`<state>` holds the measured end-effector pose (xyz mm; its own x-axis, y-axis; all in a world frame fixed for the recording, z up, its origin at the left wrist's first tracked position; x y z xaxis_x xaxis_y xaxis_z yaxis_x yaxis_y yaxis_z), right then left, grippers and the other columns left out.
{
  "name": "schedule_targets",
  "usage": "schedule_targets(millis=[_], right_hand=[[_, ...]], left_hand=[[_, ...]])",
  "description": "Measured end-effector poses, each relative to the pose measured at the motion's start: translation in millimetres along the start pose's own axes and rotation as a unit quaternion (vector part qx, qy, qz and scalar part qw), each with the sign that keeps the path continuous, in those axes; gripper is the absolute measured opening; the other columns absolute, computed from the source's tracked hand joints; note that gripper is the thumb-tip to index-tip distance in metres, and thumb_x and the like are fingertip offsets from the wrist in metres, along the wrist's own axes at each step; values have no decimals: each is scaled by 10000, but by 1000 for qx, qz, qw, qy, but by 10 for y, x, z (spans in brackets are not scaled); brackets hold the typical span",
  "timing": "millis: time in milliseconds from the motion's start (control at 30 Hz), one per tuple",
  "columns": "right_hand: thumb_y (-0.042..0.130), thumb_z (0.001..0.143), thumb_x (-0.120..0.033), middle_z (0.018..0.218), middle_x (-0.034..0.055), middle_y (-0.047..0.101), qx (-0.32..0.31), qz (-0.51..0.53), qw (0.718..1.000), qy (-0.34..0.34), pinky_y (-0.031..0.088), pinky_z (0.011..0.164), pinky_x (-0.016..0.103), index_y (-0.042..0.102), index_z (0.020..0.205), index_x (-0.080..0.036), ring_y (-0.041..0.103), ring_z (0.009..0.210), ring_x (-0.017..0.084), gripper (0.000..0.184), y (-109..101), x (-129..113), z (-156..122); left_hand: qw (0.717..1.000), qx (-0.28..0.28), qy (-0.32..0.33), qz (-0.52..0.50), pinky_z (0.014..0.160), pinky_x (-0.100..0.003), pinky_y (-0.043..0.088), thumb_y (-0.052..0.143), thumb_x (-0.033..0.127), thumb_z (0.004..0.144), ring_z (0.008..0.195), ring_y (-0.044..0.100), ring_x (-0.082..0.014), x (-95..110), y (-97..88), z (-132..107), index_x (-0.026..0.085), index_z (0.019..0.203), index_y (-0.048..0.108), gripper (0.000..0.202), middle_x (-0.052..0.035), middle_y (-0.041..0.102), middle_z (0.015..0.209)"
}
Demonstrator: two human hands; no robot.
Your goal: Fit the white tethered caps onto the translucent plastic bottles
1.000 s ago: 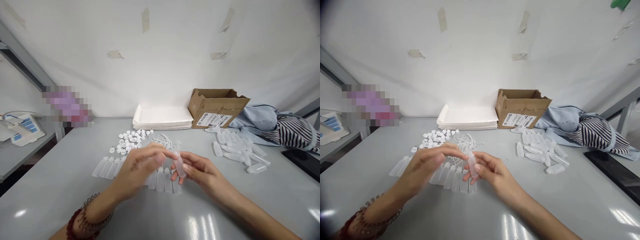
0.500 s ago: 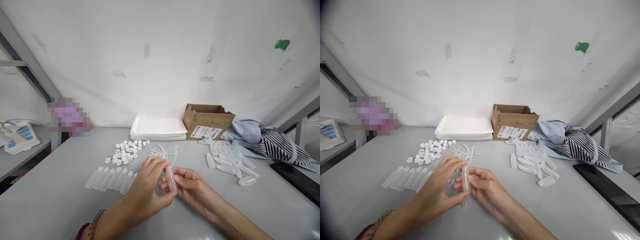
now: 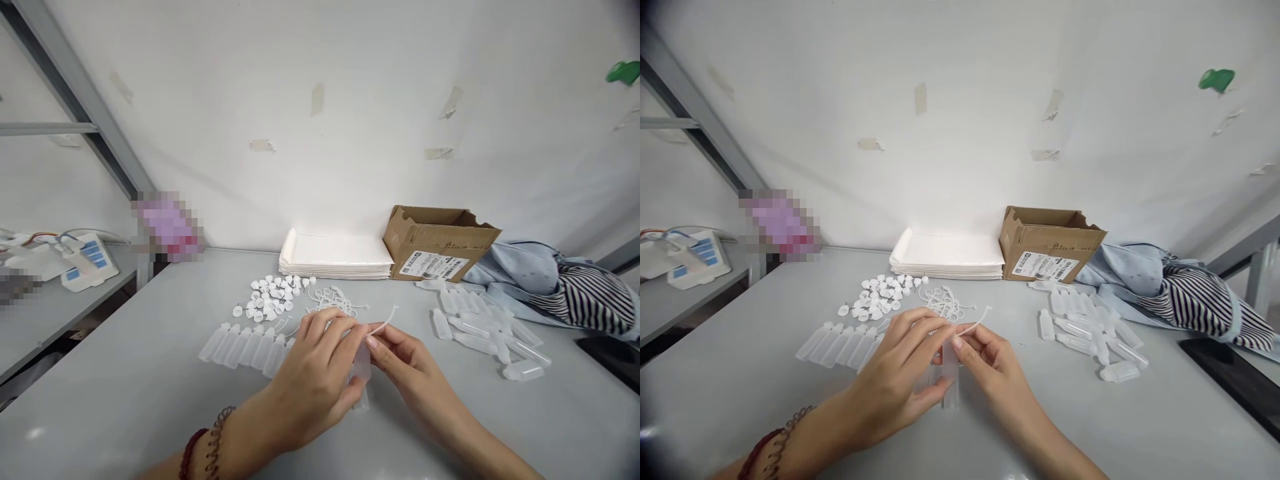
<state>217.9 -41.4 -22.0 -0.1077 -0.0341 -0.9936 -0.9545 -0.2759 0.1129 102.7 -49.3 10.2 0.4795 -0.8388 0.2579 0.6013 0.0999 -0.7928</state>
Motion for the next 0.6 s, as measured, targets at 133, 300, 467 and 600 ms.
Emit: schedule_targets(millis=[133,300,467,600], right_hand=[[510,926,-349,881,32,702,5,12,1000,2,478,771,288,643,1062,-212,644,806,161,234,-12,3,-22],[524,922,-333,844,23,704,-3,42,999,18,474,747,280,628,1087,-224,645,811,158,224,-21,24,-33],[572,887,-352,857,29,703,13,24,1000,14,475,796,298,658,1010,-218,639,871,173,202,-50,17,-29],[599,854,-388,851,26,693,35,-23,998,38,476,794,308,670,953,-217,629,821,171,210,-108,30,-44]], left_hand=[[1000,8,0,-5,933,-420,411,561,124,830,1123,418,-271,-8,4,-2,86,1281,464,463,-114,566,1142],[1000,21,9,1,940,-442,419,575,131,825,1140,413,-288,-8,11,-8,95,1273,468,463,-129,560,1153],[1000,18,8,2,923,-461,436,583,137,822,1125,430,-289,9,20,-15,114,1261,480,451,-142,549,1148],[1000,12,1,-1,926,-454,431,582,146,830,1119,435,-286,4,62,-26,116,1252,486,434,-136,551,1137]])
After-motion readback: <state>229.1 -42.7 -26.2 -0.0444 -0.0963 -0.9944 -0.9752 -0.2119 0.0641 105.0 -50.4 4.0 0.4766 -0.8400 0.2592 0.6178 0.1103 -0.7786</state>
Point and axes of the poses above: each hand's wrist, its own z-axis towards the middle knuckle, its own y-axis out of the palm, x = y × z, the point moved 6 cm from there along z, towards the middle knuckle
